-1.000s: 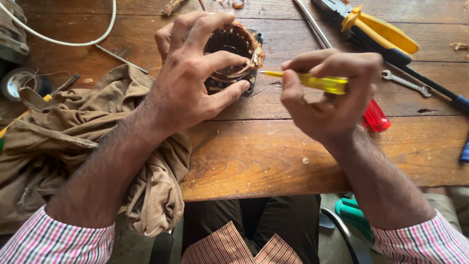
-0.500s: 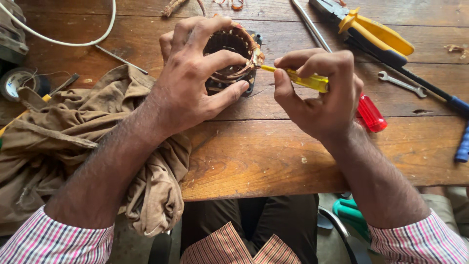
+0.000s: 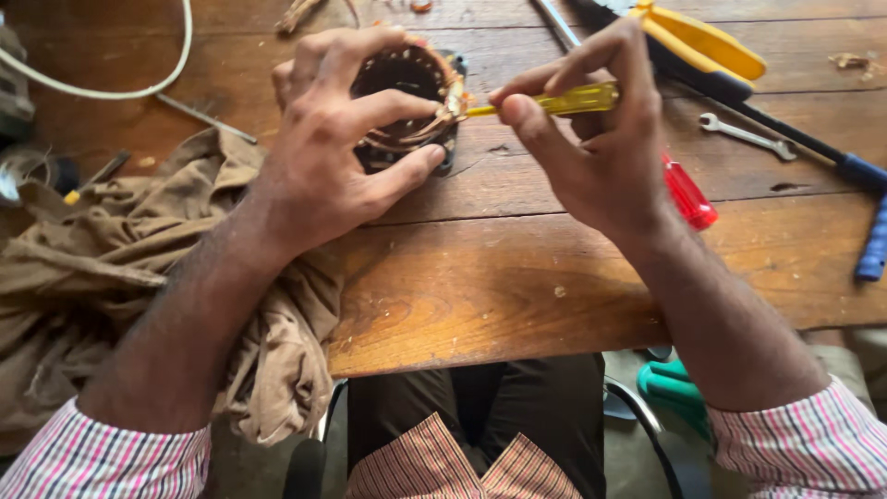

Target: The person uses a yellow-handled screwdriver to pry and scrape burnt insulation and old copper windings out of a motor stator mounted on a metal base, working around the inner rim section by section and pulling loose winding material out by hand.

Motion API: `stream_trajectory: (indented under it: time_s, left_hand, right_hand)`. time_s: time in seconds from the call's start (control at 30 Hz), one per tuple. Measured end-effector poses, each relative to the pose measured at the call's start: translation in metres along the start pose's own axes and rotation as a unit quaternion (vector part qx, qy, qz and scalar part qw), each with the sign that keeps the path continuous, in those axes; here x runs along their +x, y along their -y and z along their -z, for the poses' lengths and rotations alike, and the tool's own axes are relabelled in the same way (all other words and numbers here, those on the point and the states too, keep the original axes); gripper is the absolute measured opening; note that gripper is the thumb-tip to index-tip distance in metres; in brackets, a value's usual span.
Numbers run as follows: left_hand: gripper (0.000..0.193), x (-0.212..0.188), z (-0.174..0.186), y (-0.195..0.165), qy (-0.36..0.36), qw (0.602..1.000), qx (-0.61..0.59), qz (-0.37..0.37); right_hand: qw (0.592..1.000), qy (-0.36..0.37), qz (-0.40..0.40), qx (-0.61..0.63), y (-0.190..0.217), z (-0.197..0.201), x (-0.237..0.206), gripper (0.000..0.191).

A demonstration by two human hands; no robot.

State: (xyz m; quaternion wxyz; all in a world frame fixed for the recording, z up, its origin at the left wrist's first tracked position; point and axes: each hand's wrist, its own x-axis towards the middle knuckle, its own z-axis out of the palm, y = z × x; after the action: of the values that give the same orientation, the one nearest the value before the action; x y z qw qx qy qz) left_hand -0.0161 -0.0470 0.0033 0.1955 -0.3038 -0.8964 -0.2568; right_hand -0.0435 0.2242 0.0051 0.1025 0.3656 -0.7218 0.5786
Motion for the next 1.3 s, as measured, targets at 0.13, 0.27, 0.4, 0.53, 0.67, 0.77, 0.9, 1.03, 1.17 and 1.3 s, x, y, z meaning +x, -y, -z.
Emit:
stream_trajectory:
  time_s: [0.13, 0.27, 0.4, 0.53, 0.67, 0.77, 0.9, 1.03, 1.17, 1.3]
  left_hand:
    - [0.034, 0.001, 0.005, -0.002, 0.011, 1.000, 0.004, -0.004]
    - [0.030, -0.001, 0.006, -0.003, 0.017, 1.000, 0.003, -0.001]
    - [0.031, -0.001, 0.006, -0.003, 0.014, 1.000, 0.008, -0.005]
    - [0.031, -0.001, 0.006, -0.004, 0.014, 1.000, 0.006, -0.005]
    - [0.033, 0.000, 0.007, -0.003, 0.015, 1.000, 0.000, -0.002]
    - [0.035, 0.002, 0.007, -0.002, 0.014, 1.000, -0.016, -0.009]
    - [0.032, 0.004, 0.008, -0.005, 0.015, 0.997, -0.071, 0.004]
    - [0.033, 0.007, 0.013, -0.010, 0.007, 0.999, -0.054, 0.003]
    - [0.034, 0.009, 0.014, -0.010, 0.004, 0.999, -0.031, -0.019]
    - [0.035, 0.007, 0.016, -0.008, 0.006, 0.999, -0.035, -0.029]
  right_hand:
    - [0.999, -0.020, 0.023, -0.022, 0.002, -0.001, -0.004, 0.032]
    - [0.999, -0.011, 0.042, -0.006, 0.003, 0.001, -0.005, 0.032]
    - [1.000, -0.003, 0.018, -0.019, 0.002, 0.001, -0.005, 0.032]
    - [0.999, 0.012, 0.040, -0.017, 0.000, 0.004, -0.003, 0.030]
    - [0.999, 0.043, 0.019, 0.014, -0.003, 0.014, 0.000, 0.030]
    - [0.997, 0.069, 0.016, 0.013, -0.005, 0.019, 0.001, 0.028]
    - [0.997, 0.080, 0.022, -0.004, -0.002, 0.017, 0.002, 0.028]
    - [0.998, 0.054, 0.001, -0.038, 0.005, 0.007, 0.004, 0.030]
    - [1.000, 0.016, 0.010, -0.002, 0.007, 0.002, 0.001, 0.029]
    - [0.999, 0.017, 0.039, 0.011, 0.002, 0.006, 0.000, 0.028]
